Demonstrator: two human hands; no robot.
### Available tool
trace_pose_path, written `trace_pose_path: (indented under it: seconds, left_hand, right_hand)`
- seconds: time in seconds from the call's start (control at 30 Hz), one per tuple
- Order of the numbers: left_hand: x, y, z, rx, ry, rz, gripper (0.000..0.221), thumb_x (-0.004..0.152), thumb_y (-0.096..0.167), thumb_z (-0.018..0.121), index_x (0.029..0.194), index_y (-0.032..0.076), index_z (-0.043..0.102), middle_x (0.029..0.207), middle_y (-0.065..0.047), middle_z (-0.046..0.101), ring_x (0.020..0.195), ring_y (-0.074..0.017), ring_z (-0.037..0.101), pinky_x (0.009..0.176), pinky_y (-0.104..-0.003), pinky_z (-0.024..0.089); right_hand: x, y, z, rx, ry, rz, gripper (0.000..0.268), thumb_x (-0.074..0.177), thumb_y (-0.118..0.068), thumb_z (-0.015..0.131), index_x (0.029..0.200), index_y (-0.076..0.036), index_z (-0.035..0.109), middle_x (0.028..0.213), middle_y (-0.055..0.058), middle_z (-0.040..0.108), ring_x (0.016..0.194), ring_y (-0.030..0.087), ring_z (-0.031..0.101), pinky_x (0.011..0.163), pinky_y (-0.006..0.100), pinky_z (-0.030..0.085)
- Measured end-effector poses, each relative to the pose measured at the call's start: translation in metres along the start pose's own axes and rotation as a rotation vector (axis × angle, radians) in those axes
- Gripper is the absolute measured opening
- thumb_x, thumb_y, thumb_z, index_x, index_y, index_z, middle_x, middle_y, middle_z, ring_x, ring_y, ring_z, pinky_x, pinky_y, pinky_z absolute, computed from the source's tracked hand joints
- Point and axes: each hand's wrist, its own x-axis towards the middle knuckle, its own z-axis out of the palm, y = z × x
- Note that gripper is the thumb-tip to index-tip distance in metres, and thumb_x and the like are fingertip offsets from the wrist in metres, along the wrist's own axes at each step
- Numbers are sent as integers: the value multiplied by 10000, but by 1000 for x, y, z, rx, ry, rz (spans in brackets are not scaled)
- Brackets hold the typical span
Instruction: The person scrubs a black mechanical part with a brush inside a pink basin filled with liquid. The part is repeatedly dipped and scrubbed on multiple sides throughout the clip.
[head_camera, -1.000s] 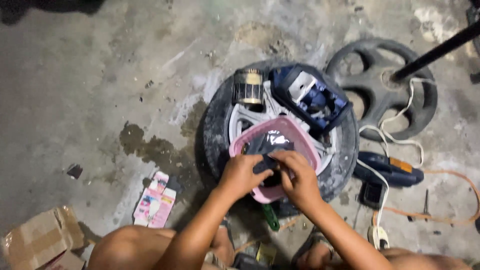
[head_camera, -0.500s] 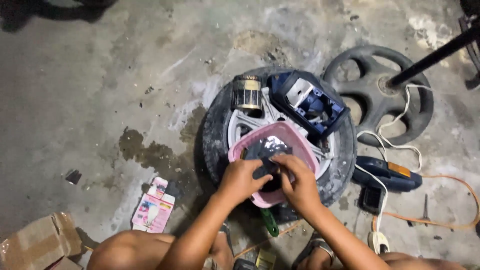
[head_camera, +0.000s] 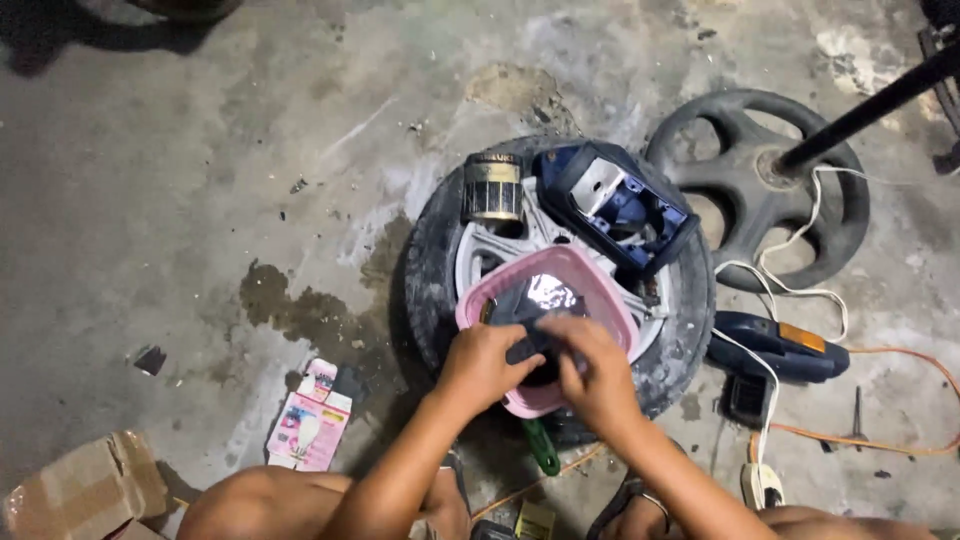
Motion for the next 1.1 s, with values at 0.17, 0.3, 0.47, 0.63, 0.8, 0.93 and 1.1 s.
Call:
trace_pose_path:
  seconds: [0.17, 0.3, 0.47, 0.63, 0.8, 0.93, 1.1]
  left_hand:
    - [-3, -6, 3, 36, -9, 15, 119, 714, 156, 777, 819, 114, 739, 673, -120, 726, 738, -380, 740, 607, -426, 569]
    - [5, -28, 17, 124, 4, 13, 124, 667, 143, 760, 779, 167, 712, 640, -69, 705, 716, -342, 735, 611, -418, 571]
    - [11, -4, -4, -33, 37, 60, 184, 748, 225, 823, 725, 106, 686, 569, -103, 661, 561, -306, 680, 515, -334, 488]
    - [6, -5, -4, -24, 21, 71, 214, 755, 230, 820, 684, 112, 656, 527, -72, 635, 513, -267, 647, 493, -303, 465]
    - [7, -8, -5, -53, 14, 56, 198, 789, 204, 823, 693, 119, 672, 501, -40, 621, 457, -193, 595, 462, -253, 426]
    - [4, -9, -14, -117, 40, 68, 162, 771, 165, 845, 809, 49, 740, 581, -134, 686, 521, -297, 663, 483, -297, 467]
    - [-6, 9, -43, -162, 105, 220, 175, 769, 172, 862, 853, 72, 746, 678, -181, 719, 667, -407, 714, 523, -372, 519]
  right_hand:
    - [-11, 3, 5, 25, 0, 19, 362, 836, 100, 600, 1103, -79, 768, 1065, 141, 765, 1060, 408, 710, 931, 522, 543]
    - [-6, -26, 8, 72, -16, 2, 347, 844, 75, 622, 1095, -103, 781, 1060, 106, 781, 1042, 382, 730, 931, 500, 554]
    - [3, 39, -2, -55, 21, 148, 359, 845, 92, 597, 1117, -74, 763, 1046, 178, 758, 1044, 435, 704, 916, 532, 550]
    - [4, 20, -1, -82, 23, 229, 365, 874, 68, 598, 1133, -122, 771, 1063, 114, 772, 1057, 356, 724, 919, 463, 562]
    - [5, 33, -6, -284, -77, 428, 259, 903, -7, 597, 1133, -34, 712, 1014, 221, 723, 1013, 452, 696, 894, 536, 559]
    - [-8, 64, 5, -464, -244, 494, 200, 948, -112, 564, 1096, -74, 694, 964, 188, 726, 960, 421, 719, 850, 527, 581]
    - [-16, 114, 26, -557, -311, 462, 222, 842, -142, 645, 1026, -17, 649, 866, 227, 725, 884, 445, 738, 769, 523, 605]
